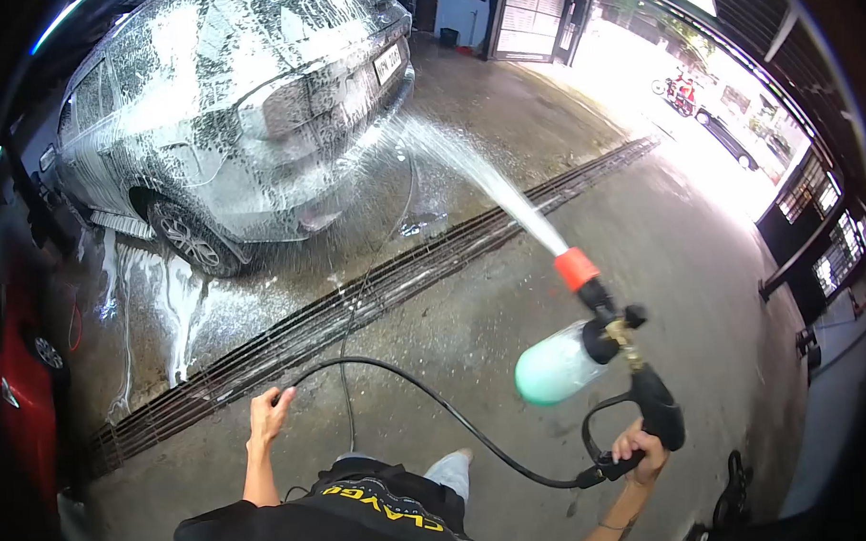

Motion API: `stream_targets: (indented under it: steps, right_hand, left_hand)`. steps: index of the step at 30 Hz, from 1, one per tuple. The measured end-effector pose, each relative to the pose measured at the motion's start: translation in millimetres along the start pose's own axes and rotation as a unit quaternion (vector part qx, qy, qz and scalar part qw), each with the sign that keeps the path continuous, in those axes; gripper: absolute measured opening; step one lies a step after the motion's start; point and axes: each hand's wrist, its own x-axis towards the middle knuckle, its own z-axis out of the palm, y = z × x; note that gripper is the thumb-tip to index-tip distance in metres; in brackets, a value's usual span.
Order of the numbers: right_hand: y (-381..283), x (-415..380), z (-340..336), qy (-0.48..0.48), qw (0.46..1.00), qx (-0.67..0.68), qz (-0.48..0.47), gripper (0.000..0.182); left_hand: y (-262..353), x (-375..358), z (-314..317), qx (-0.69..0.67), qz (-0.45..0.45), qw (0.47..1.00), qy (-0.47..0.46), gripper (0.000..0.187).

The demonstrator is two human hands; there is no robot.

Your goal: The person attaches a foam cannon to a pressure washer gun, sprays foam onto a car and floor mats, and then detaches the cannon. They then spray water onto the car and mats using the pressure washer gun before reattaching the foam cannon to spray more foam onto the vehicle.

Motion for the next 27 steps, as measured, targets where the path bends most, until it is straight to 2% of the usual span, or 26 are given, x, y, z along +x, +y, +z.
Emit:
stream_targets:
  steps: [2,4,6,7,9,10,11,15,17,19,20,21,23,24,25,27]
  right_hand:
    - [-13,69,-32,-0.028,0.999,-0.044,-0.011,0.021]
    - [-25,135,-72,-0.04,0.997,-0.067,-0.001,0.02]
    - [-43,213,-96,-0.026,0.988,-0.151,0.025,0.018]
    - [-48,252,-104,-0.038,0.988,-0.146,0.022,0.018]
    - [-61,327,-117,-0.072,0.995,-0.053,-0.032,0.019]
    - [-68,371,-137,-0.11,0.991,-0.055,-0.046,0.019]
    - [-71,424,-168,-0.176,0.984,-0.019,-0.013,0.02]
    - [-100,587,-158,-0.201,0.974,-0.103,0.001,0.024]
    - [-94,660,-165,-0.208,0.977,-0.015,-0.042,0.02]
    - [-71,761,-199,-0.238,0.964,0.106,-0.045,0.032]
    - [-71,798,-196,-0.243,0.965,0.09,-0.043,0.019]
    - [-71,834,-190,-0.25,0.964,0.074,-0.044,0.021]
    - [-69,904,-192,-0.249,0.967,-0.04,-0.035,0.021]
    - [-69,935,-188,-0.218,0.973,-0.07,-0.01,0.02]
    - [-72,966,-184,-0.254,0.963,-0.089,-0.013,0.02]
    - [-72,1032,-190,-0.252,0.966,-0.035,-0.036,0.02]
  left_hand:
    - [32,29,30,-0.002,-0.027,0.999,0.029,0.052]
    - [81,49,62,0.01,-0.026,0.999,-0.028,0.052]
    - [135,61,118,0.014,-0.03,0.996,-0.081,0.054]
    - [161,72,145,0.012,-0.032,0.995,-0.094,0.055]
    - [208,89,198,0.034,-0.053,0.994,-0.086,0.055]
    - [227,99,226,0.031,-0.06,0.996,-0.061,0.054]
    - [243,106,244,0.031,-0.075,0.996,-0.046,0.053]
    - [336,165,298,0.048,-0.117,0.992,0.008,0.051]
    - [368,198,359,0.082,-0.067,0.994,0.0,0.05]
    - [388,236,414,0.078,-0.06,0.995,0.026,0.051]
    - [404,257,435,0.049,-0.088,0.994,0.045,0.051]
    - [422,281,455,0.018,-0.115,0.991,0.066,0.052]
    - [455,333,478,0.05,-0.148,0.986,0.064,0.053]
    - [474,357,492,0.054,-0.131,0.988,0.056,0.053]
    - [493,385,505,0.059,-0.113,0.991,0.05,0.053]
    - [527,431,549,0.051,-0.104,0.99,0.082,0.054]
